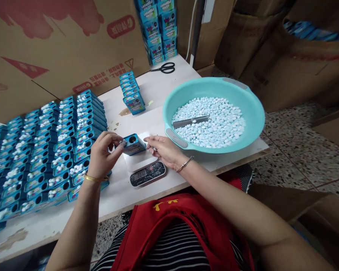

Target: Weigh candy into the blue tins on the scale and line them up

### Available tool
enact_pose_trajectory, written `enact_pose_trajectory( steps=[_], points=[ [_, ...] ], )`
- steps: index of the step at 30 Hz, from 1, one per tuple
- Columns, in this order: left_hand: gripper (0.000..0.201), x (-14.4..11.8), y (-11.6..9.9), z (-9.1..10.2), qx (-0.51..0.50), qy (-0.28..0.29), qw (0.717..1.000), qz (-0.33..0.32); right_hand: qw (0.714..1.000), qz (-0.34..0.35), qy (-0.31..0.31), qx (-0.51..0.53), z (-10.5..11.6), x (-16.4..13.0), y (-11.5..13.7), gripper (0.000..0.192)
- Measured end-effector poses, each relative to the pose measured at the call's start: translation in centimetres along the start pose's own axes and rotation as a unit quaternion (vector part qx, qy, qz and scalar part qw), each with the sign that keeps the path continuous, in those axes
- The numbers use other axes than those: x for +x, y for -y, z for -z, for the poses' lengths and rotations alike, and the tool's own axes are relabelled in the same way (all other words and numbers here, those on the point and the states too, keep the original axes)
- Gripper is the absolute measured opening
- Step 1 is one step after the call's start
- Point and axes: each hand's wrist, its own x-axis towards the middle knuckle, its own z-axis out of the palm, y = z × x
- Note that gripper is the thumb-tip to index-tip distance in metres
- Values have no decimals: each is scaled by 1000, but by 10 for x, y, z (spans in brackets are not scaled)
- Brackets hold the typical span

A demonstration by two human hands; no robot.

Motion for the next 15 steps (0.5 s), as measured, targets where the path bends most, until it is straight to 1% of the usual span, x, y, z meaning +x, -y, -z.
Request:
enact_pose_trajectory(
  steps=[3, 6, 10, 13, 15],
  points=[
    [3, -2, 6, -1, -23, -18, 999, 18, 999, -19, 19, 34, -4, -10, -9, 10],
    [3, -3, 8, 0, -32, -23, 999, 21, 998, -30, 36, 38, -12, -17, -14, 12],
    [4, -1, 4, 3, -4, 1, 1000, 18, 998, -33, 46, 41, -16, -21, -18, 15],
    [7, 1, 0, 3, 22, 28, 999, 13, 997, -44, 50, 46, -14, -21, -23, 16],
    [6, 3, 0, 2, 42, 33, 999, 13, 997, -51, 47, 45, -12, -22, -26, 14]
  ],
)
